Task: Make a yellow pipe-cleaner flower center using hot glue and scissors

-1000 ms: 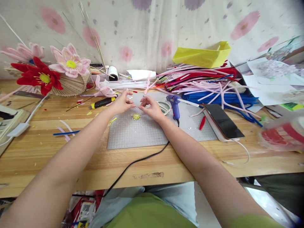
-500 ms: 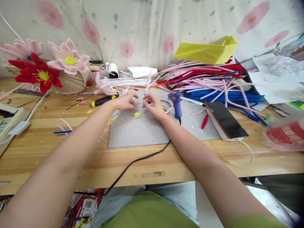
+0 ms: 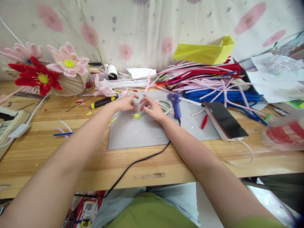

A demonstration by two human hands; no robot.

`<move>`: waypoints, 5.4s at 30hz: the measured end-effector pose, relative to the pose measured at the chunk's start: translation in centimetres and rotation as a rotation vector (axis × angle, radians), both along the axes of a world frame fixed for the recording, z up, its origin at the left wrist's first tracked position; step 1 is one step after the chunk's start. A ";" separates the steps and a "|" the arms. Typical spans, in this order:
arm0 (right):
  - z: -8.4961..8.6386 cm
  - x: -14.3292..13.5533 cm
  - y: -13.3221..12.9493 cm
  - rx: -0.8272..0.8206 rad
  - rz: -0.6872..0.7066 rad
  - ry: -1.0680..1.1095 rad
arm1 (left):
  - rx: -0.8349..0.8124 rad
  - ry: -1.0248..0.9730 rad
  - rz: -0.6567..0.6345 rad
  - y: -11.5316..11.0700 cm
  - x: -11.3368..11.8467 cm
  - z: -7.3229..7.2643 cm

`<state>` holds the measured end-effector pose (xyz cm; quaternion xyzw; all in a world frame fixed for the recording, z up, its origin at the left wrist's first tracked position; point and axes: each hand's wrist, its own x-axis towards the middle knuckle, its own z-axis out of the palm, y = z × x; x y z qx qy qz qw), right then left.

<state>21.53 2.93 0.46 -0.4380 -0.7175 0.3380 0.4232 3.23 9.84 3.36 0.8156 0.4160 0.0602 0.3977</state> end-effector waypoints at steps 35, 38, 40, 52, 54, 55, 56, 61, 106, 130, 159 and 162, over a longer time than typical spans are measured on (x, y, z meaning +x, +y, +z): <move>0.1 -0.4 -0.4 -0.136 0.239 -0.024 | 0.073 0.038 0.062 -1.2 0.0 0.8; 0.1 -0.4 -0.3 -0.134 0.230 0.029 | 0.079 0.000 0.071 -1.1 -0.2 0.3; 0.0 -0.4 -0.1 -0.121 0.200 0.086 | 0.089 -0.008 0.084 -1.1 -0.4 0.0; -0.6 -0.2 0.5 -0.081 0.130 0.162 | 0.143 0.065 0.138 -2.4 -0.4 0.3; -0.6 -0.2 0.5 -0.081 0.126 0.156 | 0.133 0.055 0.137 -2.3 -0.3 0.1; -0.6 -0.2 0.5 -0.080 0.124 0.152 | 0.119 0.045 0.139 -2.2 -0.3 0.0; -0.6 -0.2 0.5 -0.080 0.122 0.148 | 0.104 0.036 0.141 -2.1 -0.4 -0.2; -0.7 -0.1 0.5 -0.075 0.124 0.138 | 0.074 -0.005 0.158 -1.8 -0.6 -0.6; -0.3 -0.5 0.1 -0.006 0.176 -0.066 | 0.030 -0.072 0.167 -2.2 -0.5 -0.3; 1.4 3.1 1.8 0.080 -0.273 -0.285 | 0.425 -0.468 0.823 -6.3 -3.7 -3.3; 1.8 4.6 2.1 -0.144 -0.065 -0.175 | 0.529 -0.434 0.874 -8.5 -3.3 -3.3; 2.0 4.4 2.0 -0.155 -0.094 -0.134 | 0.540 -0.423 0.884 -8.3 -3.3 -3.6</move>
